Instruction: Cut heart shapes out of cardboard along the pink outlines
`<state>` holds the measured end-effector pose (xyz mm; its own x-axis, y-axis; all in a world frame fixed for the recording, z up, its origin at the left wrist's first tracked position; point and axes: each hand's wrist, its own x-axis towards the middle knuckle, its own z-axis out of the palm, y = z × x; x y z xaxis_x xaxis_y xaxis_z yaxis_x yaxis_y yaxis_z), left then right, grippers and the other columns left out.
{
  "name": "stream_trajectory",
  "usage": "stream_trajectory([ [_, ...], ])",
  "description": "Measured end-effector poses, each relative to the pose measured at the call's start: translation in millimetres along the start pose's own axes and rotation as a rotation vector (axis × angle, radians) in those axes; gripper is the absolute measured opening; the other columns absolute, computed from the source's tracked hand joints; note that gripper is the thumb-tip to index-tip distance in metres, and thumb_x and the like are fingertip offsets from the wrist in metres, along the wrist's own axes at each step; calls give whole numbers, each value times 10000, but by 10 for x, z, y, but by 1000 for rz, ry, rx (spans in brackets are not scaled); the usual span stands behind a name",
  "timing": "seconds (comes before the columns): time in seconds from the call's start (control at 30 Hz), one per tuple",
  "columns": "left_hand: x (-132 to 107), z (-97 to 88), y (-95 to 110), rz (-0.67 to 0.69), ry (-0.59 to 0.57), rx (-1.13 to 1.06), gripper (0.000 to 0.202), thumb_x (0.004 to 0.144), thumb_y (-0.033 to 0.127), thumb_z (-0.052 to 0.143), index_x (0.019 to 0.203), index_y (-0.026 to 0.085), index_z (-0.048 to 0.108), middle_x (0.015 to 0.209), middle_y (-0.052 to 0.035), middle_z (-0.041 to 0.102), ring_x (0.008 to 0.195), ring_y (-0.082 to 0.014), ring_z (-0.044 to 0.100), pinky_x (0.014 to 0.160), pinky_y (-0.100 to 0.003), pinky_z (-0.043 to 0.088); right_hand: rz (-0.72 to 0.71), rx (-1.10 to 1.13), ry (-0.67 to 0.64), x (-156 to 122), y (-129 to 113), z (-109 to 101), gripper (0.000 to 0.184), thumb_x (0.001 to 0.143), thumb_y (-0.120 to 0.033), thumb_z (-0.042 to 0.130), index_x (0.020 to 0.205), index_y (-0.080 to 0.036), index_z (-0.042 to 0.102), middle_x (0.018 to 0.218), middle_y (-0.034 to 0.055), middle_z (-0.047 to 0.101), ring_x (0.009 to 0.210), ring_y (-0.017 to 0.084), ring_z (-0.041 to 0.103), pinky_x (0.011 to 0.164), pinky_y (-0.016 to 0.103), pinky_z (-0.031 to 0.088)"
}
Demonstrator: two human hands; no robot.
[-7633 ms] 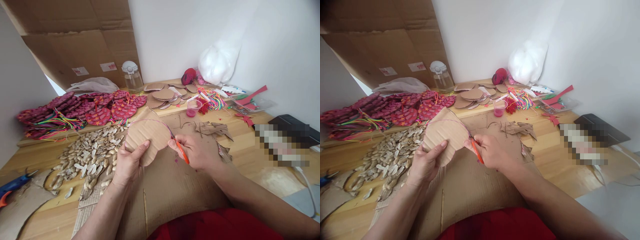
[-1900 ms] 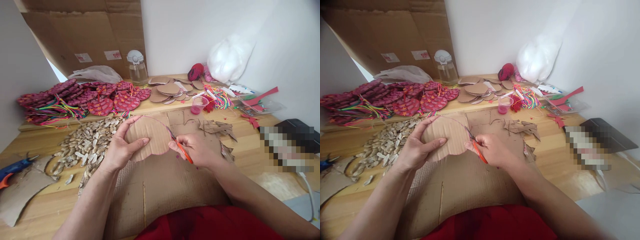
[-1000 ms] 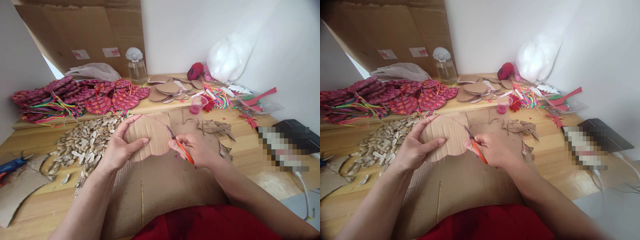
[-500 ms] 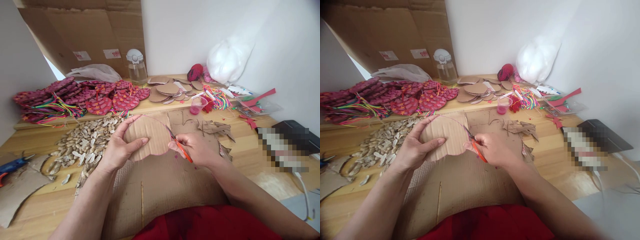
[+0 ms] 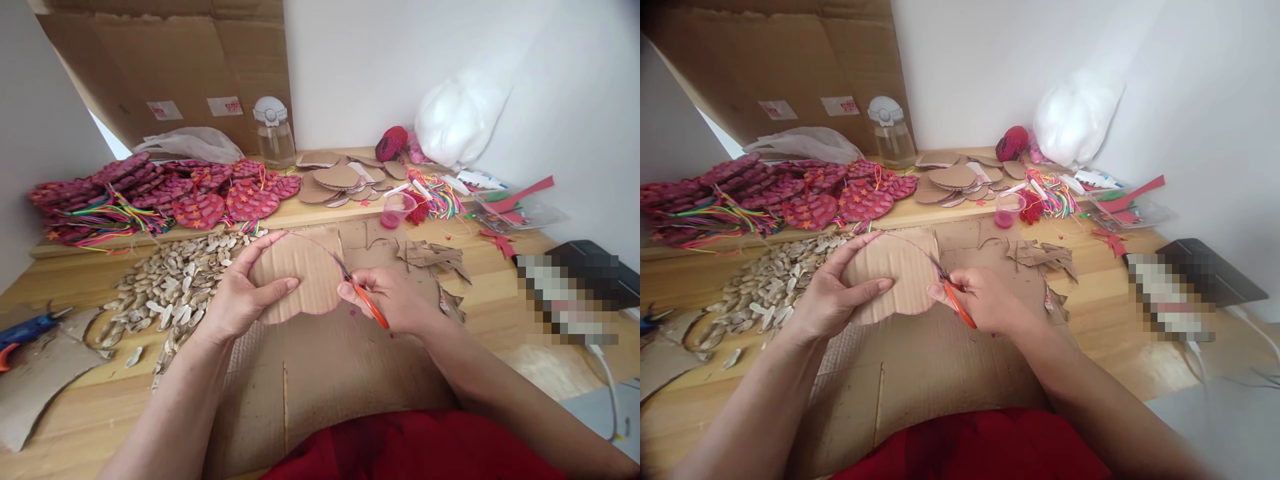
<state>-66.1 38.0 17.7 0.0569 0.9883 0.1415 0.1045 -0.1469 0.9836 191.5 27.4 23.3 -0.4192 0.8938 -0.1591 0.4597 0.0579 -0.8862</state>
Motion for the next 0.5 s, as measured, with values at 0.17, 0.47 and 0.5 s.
stream_trajectory([
  [0.17, -3, -5, 14, 8, 6, 13, 696, 660, 306, 894, 1308, 291, 640, 1369, -41, 624, 1225, -266, 592, 1016, -348, 509, -6, -46, 11, -10, -45, -4, 506, 910, -584, 573, 609, -198, 444, 527, -58, 381, 484, 92, 357, 473, 250, 223],
  [0.47, 13, -27, 1, -3, 11, 26, 720, 655, 311, 888, 1328, 277, 635, 1368, -66, 617, 1239, -296, 582, 1047, -413, 494, -33, -95, 48, 4, -78, 39, 539, 917, -618, 536, 589, -199, 449, 530, -41, 396, 498, 99, 362, 483, 255, 234],
  [0.5, 14, -27, -1, -8, 10, 25, 721, 656, 310, 888, 1330, 279, 634, 1370, -65, 617, 1242, -297, 581, 1047, -413, 495, -33, -92, 47, 4, -83, 39, 543, 916, -623, 532, 588, -200, 447, 527, -41, 396, 495, 99, 360, 482, 256, 233],
])
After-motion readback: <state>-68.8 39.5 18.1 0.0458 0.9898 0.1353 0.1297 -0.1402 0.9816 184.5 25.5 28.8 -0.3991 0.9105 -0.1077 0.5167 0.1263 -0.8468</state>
